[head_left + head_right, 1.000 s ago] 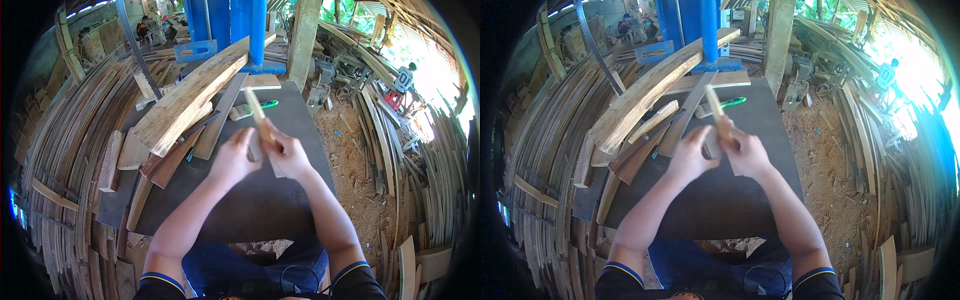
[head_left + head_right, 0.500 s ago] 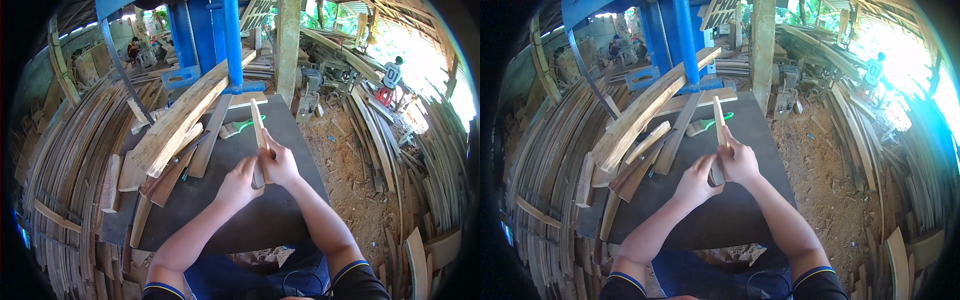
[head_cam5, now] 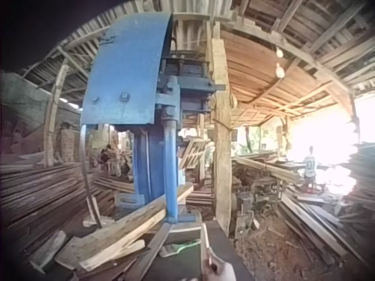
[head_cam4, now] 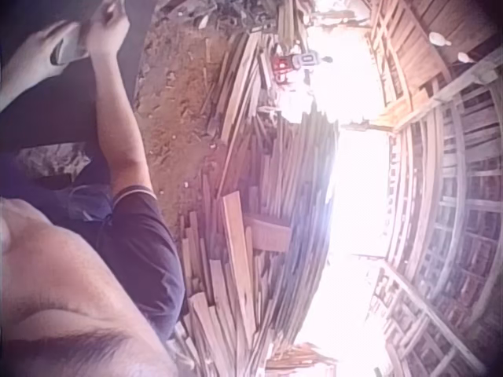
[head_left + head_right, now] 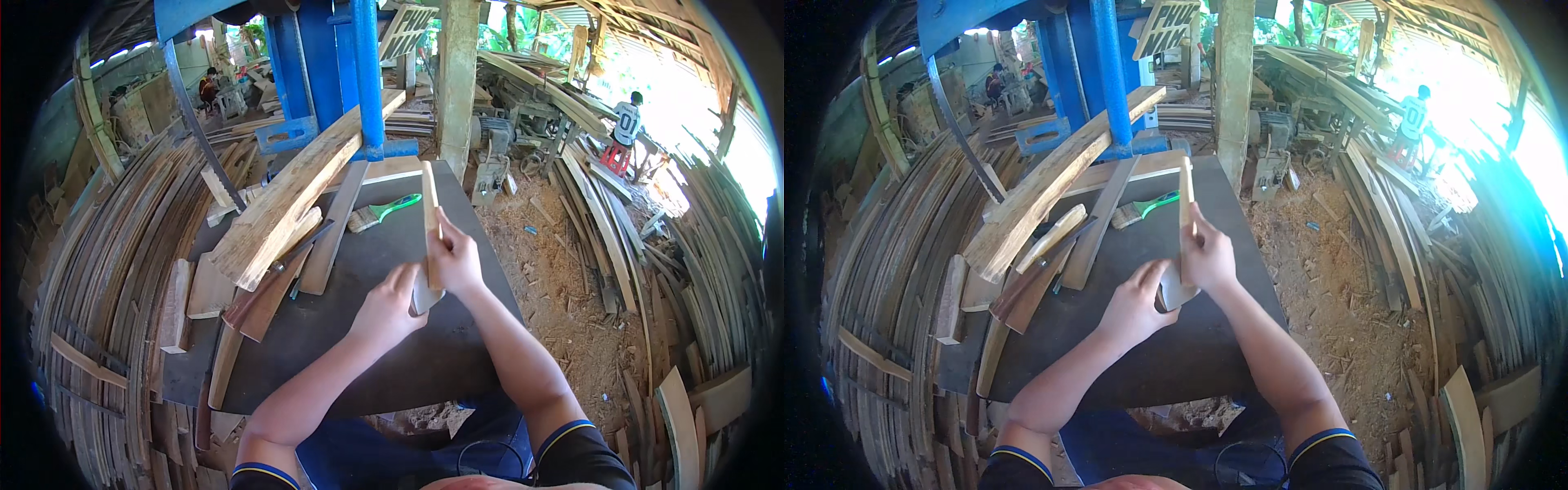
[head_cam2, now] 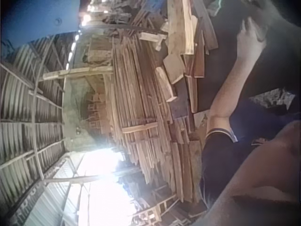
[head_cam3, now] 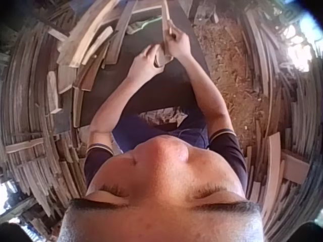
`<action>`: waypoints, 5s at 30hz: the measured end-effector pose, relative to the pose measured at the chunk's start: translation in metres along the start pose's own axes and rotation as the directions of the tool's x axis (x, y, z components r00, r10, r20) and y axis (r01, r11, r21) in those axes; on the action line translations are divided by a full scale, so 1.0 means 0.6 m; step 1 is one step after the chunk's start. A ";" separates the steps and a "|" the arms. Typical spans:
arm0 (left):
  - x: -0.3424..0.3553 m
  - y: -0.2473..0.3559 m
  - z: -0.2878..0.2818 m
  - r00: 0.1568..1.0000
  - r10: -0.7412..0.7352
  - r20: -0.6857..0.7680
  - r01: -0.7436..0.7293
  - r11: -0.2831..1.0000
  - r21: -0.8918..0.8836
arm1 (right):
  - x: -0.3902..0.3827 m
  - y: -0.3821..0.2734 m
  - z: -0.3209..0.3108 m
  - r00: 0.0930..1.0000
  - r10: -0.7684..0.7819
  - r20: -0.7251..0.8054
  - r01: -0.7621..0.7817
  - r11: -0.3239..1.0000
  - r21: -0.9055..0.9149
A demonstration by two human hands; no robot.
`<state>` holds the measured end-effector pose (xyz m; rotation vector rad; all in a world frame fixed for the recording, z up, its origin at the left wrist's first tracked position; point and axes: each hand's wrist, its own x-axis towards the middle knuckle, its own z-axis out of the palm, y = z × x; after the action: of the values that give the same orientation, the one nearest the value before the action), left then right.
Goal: The person uses a chisel and a mallet to carve and shape a small block of wood on a workbench. They repeatedly strike the chisel to remove wood shavings, rotate the block to work on different sides, and occasionally inspect the carved surface. The task continues throughout the clip with consistent hand-tool coordination.
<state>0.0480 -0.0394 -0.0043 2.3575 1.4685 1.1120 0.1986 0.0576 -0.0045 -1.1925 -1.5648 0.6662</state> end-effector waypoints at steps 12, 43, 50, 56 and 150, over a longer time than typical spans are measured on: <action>0.008 -0.027 -0.011 0.998 0.010 -0.069 -0.009 1.000 0.024 | -0.035 0.000 0.016 0.988 -0.137 0.066 0.144 0.984 -0.108; -0.004 -0.034 0.025 0.997 -0.066 0.041 0.068 0.997 -0.035 | -0.027 0.014 0.009 0.998 -0.065 0.006 0.064 0.993 0.100; -0.007 -0.007 0.024 0.981 0.186 0.053 -0.192 0.970 0.147 | -0.009 0.013 -0.008 0.989 -0.075 -0.125 0.077 0.997 0.017; -0.006 -0.023 0.031 0.991 0.135 -0.017 -0.131 0.981 0.145 | -0.031 -0.006 0.014 0.919 -0.374 -0.129 0.354 0.923 -0.153; 0.015 -0.052 -0.031 0.971 -0.098 -0.216 0.097 0.995 -0.014 | -0.028 0.002 0.013 0.870 -0.420 0.258 0.441 0.897 -0.026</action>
<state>0.0155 -0.0206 -0.0013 2.1921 1.6303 1.3801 0.1916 0.0437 -0.0148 -0.7922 -2.0067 0.4639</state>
